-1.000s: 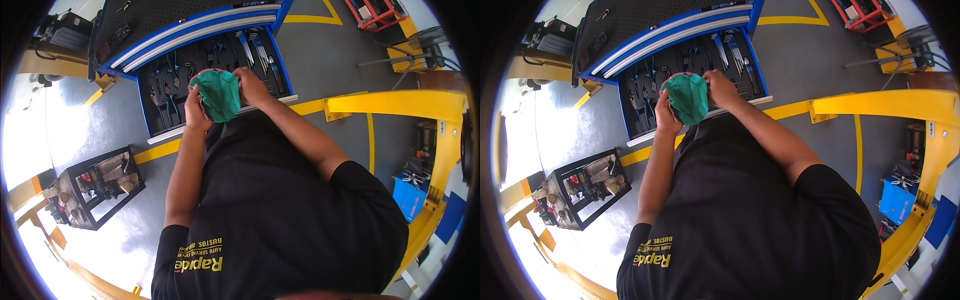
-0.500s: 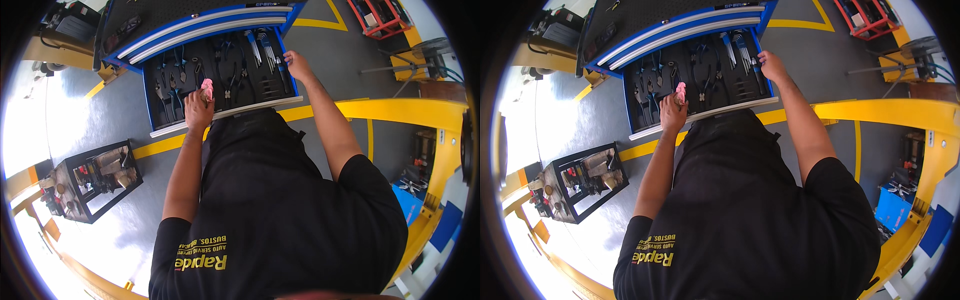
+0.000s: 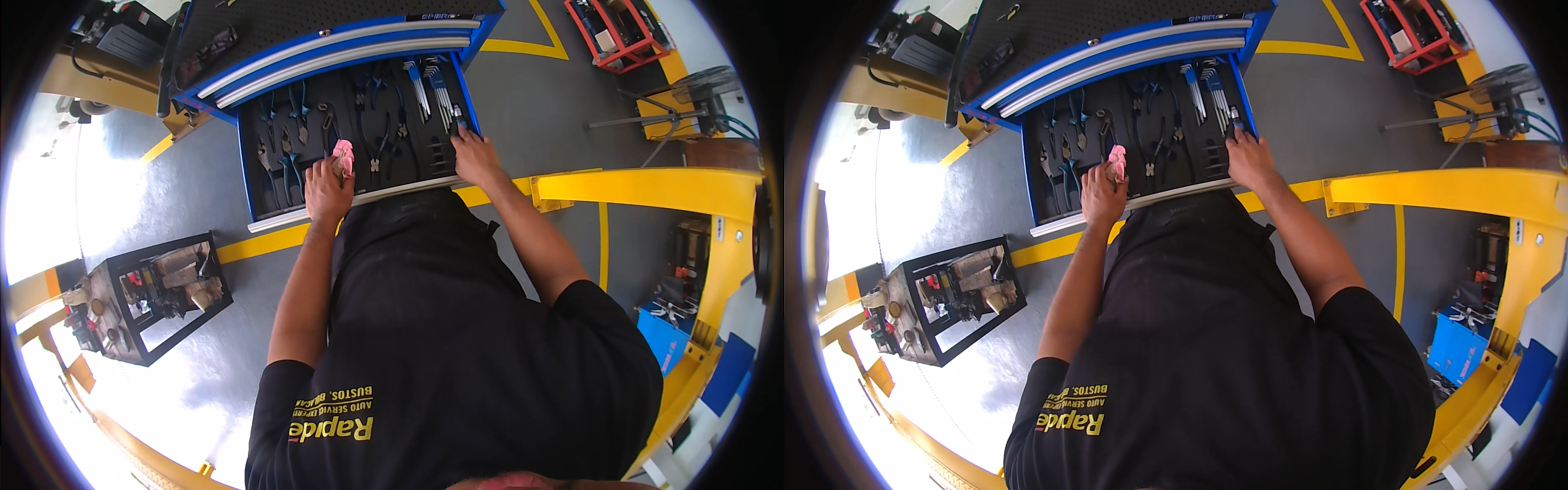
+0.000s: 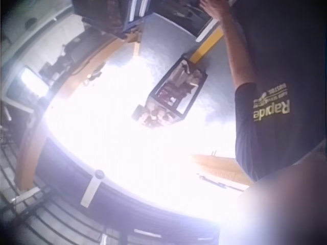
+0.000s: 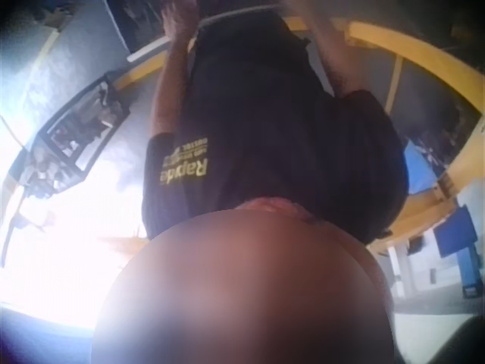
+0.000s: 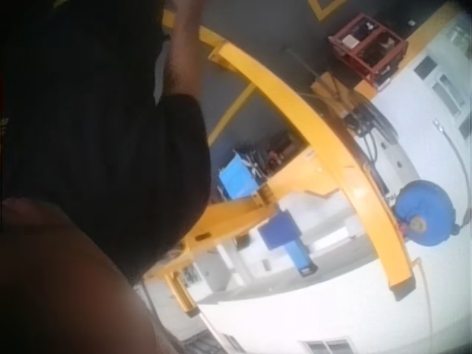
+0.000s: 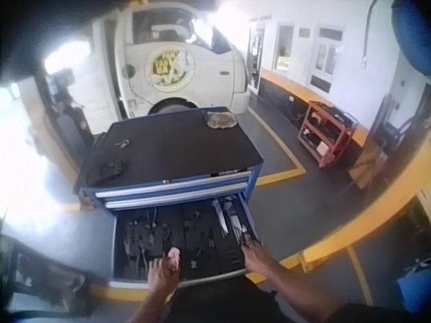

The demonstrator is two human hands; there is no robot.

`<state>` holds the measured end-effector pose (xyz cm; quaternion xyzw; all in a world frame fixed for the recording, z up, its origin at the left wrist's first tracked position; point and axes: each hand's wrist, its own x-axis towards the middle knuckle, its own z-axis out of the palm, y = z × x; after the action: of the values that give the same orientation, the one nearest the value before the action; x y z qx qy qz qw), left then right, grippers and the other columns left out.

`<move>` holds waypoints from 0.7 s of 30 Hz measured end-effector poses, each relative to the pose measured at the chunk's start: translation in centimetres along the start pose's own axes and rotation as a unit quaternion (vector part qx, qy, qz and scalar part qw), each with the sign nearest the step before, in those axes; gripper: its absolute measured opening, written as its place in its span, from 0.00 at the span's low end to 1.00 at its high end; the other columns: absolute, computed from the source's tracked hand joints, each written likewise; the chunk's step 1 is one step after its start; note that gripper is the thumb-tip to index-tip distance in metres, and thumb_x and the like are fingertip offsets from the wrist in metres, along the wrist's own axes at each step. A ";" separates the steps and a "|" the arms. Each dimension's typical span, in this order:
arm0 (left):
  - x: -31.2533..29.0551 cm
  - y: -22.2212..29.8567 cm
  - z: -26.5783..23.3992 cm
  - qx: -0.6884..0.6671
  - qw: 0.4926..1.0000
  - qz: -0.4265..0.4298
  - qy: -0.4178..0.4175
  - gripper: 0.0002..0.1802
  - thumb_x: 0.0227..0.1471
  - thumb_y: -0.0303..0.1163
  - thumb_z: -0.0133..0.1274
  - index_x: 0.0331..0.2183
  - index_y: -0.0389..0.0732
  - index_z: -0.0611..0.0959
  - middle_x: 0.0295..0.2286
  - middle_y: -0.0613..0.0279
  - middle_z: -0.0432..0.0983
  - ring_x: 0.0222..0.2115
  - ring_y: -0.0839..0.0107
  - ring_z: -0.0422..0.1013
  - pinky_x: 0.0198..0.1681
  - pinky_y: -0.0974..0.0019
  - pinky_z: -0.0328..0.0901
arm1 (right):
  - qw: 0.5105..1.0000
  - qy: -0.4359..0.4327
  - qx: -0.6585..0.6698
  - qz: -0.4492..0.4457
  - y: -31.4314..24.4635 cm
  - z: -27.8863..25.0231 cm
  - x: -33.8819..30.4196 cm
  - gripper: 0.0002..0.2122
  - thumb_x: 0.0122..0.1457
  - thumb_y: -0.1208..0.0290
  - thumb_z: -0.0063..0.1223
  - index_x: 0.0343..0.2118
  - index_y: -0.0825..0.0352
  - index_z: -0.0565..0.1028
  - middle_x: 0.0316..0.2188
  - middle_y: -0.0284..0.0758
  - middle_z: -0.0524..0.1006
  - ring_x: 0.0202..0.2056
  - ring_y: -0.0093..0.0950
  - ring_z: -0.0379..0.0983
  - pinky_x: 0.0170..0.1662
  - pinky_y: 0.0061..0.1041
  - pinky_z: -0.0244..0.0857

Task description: The person picks up multiple hex keys from a toolbox and inserts them one by one into a blue plastic holder. After filling the holder, they place it into an open drawer and close the drawer.

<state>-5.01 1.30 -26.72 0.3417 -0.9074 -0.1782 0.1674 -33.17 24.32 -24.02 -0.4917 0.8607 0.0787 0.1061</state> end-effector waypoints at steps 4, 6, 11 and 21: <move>1.7 0.6 0.3 -0.067 0.997 0.016 0.035 0.19 0.55 0.40 0.63 0.42 0.35 0.82 0.42 0.45 0.75 0.47 0.48 0.70 0.50 0.48 0.68 | 0.942 0.009 0.336 -0.008 -2.9 -2.2 -0.8 0.28 0.61 0.65 0.61 0.63 0.67 0.70 0.61 0.47 0.74 0.62 0.40 0.71 0.62 0.42 0.63; 2.8 2.7 0.4 -0.230 0.967 -0.106 -0.040 0.10 0.62 0.35 0.58 0.39 0.38 0.85 0.34 0.51 0.77 0.39 0.52 0.70 0.44 0.54 0.66 | 0.850 0.085 0.520 0.001 -5.5 -2.8 -0.6 0.28 0.61 0.63 0.65 0.62 0.66 0.72 0.58 0.45 0.77 0.61 0.39 0.72 0.62 0.39 0.64; 4.3 9.6 0.3 -0.602 0.766 -0.130 -0.185 0.19 0.65 0.41 0.56 0.48 0.36 0.82 0.42 0.48 0.78 0.46 0.49 0.72 0.53 0.56 0.66 | 0.737 -0.035 0.673 -0.041 -6.3 -5.1 2.9 0.20 0.62 0.65 0.62 0.56 0.64 0.77 0.48 0.43 0.83 0.54 0.40 0.78 0.57 0.35 0.69; -0.1 0.0 -0.6 0.051 0.997 -0.024 -0.044 0.30 0.60 0.49 0.58 0.55 0.37 0.80 0.64 0.42 0.61 0.67 0.44 0.55 0.67 0.41 0.53 | 0.982 0.156 0.057 -0.094 3.5 0.4 6.9 0.14 0.59 0.75 0.57 0.48 0.67 0.77 0.51 0.47 0.79 0.50 0.50 0.75 0.56 0.43 0.69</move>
<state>-4.65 1.25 -26.25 0.3631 -0.9135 -0.1506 0.1054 -39.59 20.49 -26.05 -0.5697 0.8198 -0.0584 0.0051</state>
